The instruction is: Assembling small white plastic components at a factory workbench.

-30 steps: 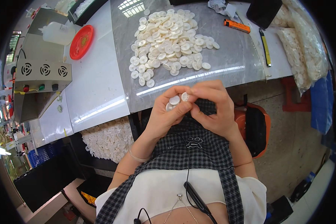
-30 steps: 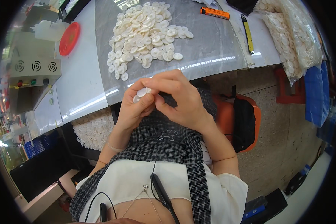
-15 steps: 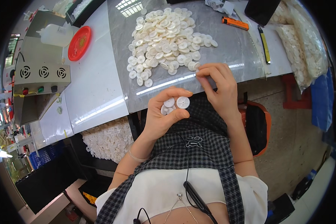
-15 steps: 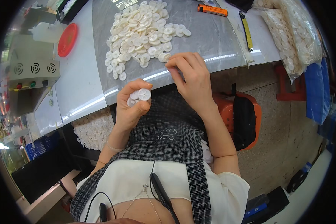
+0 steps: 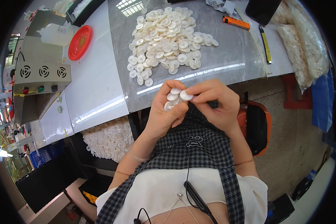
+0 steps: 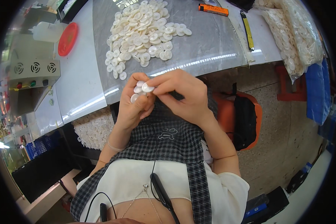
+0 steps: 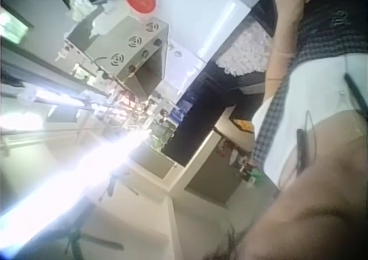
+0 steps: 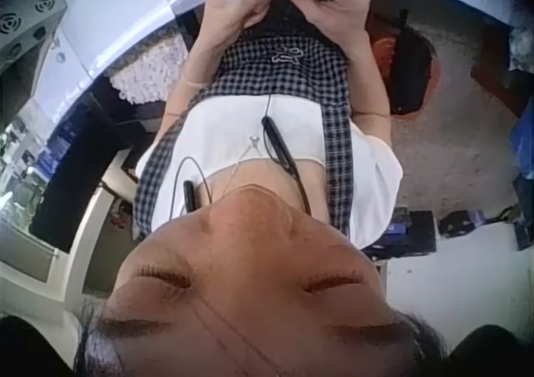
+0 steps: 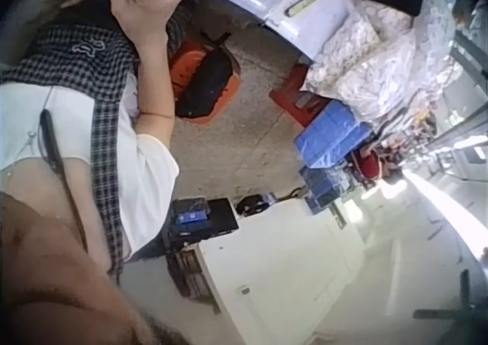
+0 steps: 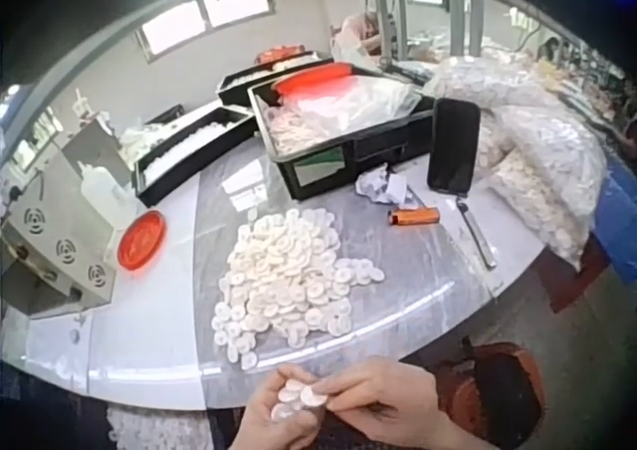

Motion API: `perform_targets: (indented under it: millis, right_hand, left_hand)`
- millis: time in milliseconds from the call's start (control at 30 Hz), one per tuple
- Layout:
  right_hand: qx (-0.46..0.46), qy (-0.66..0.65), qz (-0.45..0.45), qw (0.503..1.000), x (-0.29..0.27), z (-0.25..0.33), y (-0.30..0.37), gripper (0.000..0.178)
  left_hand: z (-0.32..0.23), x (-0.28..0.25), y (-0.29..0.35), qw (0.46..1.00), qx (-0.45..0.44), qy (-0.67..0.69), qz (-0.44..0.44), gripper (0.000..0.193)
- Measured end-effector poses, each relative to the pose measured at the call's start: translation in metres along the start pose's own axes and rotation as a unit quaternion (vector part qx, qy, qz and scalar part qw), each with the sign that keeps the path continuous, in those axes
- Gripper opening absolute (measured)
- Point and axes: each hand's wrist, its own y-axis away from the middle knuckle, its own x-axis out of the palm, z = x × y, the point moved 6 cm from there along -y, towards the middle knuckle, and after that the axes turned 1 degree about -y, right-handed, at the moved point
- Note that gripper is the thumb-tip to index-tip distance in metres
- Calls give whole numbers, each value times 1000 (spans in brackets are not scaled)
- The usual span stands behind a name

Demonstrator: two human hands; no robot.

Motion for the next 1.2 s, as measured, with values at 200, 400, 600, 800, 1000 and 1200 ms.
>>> perform_targets:
  millis: [200,400,600,800,1000,1200]
  right_hand:
    - [-55,41,17,998,3,4,3,21]
    - [48,231,-3,972,-1,-19,-13,23]
    - [14,252,6,968,4,-32,-6,22]
    - [26,270,-24,962,-4,-33,-9,22]
    - [26,259,-9,966,-7,-38,-12,26]
    - [8,257,13,966,-2,-36,-26,29]
  left_hand:
    - [-3,-5,2,998,-5,-68,-8,34]
    - [-6,-6,3,994,31,-100,-21,37]
    - [-10,-7,4,989,66,-131,-24,40]
    - [-10,-9,5,987,76,-141,-30,40]
    - [-9,-8,5,990,54,-126,-30,39]
    - [2,-3,-1,997,-15,64,40,30]
